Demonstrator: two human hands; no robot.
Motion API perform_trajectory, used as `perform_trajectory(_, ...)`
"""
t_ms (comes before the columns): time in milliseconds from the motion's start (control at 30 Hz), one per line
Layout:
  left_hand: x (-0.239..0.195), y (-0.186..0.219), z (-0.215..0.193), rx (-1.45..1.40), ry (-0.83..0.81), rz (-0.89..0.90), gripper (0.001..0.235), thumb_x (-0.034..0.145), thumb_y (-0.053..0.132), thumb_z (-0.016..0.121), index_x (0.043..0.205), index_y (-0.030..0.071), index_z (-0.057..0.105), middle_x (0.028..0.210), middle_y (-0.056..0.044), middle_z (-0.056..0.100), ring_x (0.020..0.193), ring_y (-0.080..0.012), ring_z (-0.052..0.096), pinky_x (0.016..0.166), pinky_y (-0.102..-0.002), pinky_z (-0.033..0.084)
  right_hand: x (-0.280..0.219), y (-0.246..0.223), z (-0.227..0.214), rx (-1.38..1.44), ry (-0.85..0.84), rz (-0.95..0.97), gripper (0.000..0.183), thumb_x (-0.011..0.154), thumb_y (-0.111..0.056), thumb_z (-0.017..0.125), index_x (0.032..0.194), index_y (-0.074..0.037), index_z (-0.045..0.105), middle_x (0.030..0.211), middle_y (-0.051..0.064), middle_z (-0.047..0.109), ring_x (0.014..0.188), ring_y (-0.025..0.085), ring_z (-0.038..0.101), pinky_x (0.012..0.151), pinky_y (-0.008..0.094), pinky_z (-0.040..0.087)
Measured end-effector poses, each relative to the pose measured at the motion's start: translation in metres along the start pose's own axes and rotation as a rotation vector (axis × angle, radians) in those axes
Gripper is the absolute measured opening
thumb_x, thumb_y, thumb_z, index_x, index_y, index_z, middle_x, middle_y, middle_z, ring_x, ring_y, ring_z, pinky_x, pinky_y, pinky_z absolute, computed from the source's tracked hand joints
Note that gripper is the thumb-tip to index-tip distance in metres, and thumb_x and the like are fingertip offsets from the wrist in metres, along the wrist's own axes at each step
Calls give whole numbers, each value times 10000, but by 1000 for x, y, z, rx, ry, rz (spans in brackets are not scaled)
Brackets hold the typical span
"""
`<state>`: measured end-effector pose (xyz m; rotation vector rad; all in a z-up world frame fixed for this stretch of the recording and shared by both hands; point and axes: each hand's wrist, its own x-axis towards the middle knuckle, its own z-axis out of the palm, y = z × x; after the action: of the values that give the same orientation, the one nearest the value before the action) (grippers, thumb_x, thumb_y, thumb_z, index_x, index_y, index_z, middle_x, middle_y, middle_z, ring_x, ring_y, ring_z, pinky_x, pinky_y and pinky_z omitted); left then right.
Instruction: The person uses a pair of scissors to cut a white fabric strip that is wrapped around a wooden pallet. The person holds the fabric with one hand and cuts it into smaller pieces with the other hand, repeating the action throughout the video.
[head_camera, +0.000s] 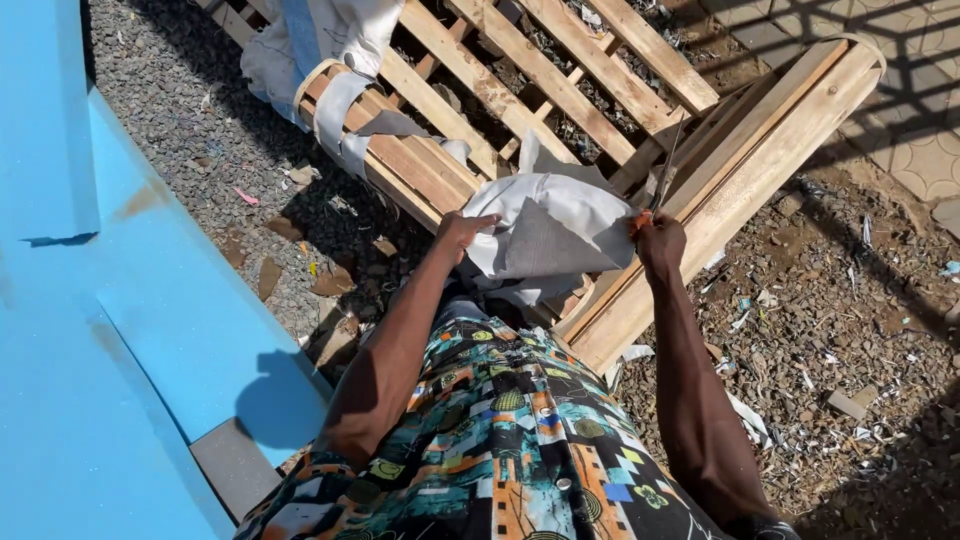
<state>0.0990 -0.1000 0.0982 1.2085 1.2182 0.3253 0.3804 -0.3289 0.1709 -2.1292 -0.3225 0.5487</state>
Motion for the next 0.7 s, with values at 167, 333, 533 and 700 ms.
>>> perform_trajectory(167, -31, -124, 4, -34, -273, -295, 1309, 862, 497, 946, 1709, -19, 91, 1702, -394, 141, 1570, -568, 167, 1257, -781, 194, -44, 131, 0, -425, -138, 157, 338, 842, -372, 717, 990, -72, 762, 816, 145, 747, 988, 440, 706, 884, 525, 523)
perform_trajectory(333, -90, -109, 8, 73, -284, -220, 883, 939, 524, 875, 1605, 90, 490, 1530, -245, 551, 1457, -492, 450, 1163, -681, 420, -112, 121, -36, -475, -115, 185, 389, 824, -337, 731, 1045, -18, 739, 908, 224, 738, 1012, 487, 686, 904, 571, 510)
perform_trajectory(533, -116, -122, 2, -187, -258, -227, 1026, 941, 532, 872, 1624, -30, 352, 1582, -363, 359, 1427, -501, 424, 1101, -603, 494, -181, 62, -62, -276, -126, 130, 409, 889, -351, 746, 1019, 37, 736, 872, 281, 713, 927, 530, 676, 823, 578, 497)
perform_trajectory(700, -125, -78, -1, -142, -292, -244, 1002, 1048, 626, 708, 1645, -49, 270, 1637, -380, 215, 1505, -589, 279, 1166, -645, 489, -216, 10, -59, 233, -306, 265, 388, 846, -333, 891, 787, -12, 681, 655, 193, 678, 608, 227, 670, 597, 312, 543)
